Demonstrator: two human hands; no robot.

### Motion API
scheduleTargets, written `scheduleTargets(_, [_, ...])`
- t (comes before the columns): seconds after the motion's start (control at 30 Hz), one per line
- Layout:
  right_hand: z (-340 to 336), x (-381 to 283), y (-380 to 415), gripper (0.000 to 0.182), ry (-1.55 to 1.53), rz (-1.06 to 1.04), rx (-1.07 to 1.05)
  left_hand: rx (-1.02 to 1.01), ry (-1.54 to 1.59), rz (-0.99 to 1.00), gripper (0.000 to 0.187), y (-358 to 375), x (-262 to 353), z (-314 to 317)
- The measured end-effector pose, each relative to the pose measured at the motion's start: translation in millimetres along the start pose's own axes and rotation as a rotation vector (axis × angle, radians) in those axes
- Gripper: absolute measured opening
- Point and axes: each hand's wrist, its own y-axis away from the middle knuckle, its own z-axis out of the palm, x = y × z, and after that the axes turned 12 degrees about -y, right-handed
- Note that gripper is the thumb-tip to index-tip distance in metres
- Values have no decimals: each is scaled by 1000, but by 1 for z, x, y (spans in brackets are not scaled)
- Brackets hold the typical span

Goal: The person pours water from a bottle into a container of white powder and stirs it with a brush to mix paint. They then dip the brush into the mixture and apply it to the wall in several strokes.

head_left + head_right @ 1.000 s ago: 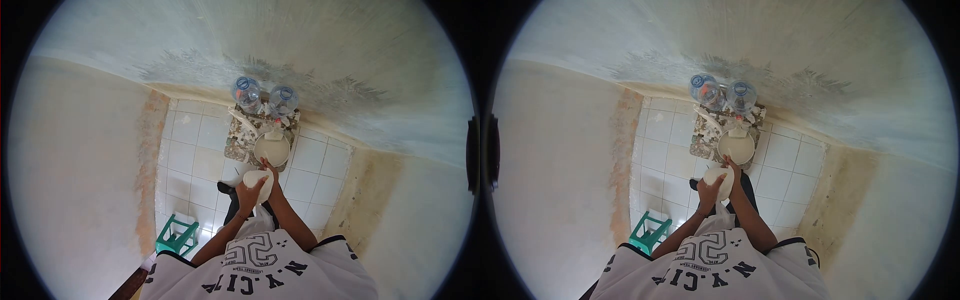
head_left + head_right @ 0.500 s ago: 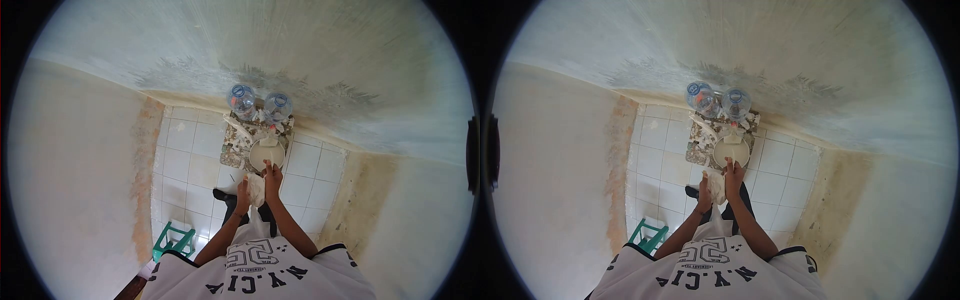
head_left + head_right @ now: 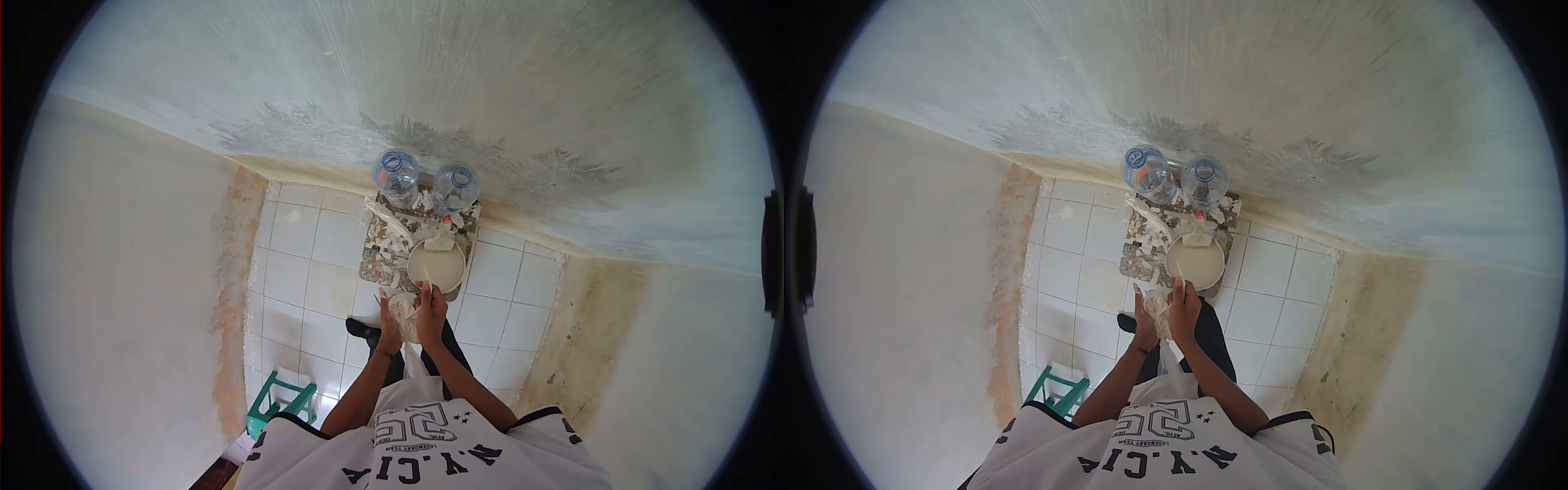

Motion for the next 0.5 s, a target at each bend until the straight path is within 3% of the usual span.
scheduleTargets(0.03, [5, 1, -1, 33, -3, -10, -21, -96, 19, -21, 76, -7, -2, -13])
scheduleTargets(0.13, [24, -1, -5, 31, 71, -73, -97, 50, -2, 31, 79, -3, 41, 22])
scheduleTargets(0.17, [29, 7, -10, 29, 48, -117, -128, -5, -19, 62, 78, 3, 59, 32])
scheduleTargets(0.4, [63, 30, -56, 27, 241, -339, -260, 19, -253, 244, 73, -80, 111, 0])
scheduleTargets(0.5, [72, 32, -73, 22, 424, -449, -259, -79, -381, 246, 74, -108, 135, 1])
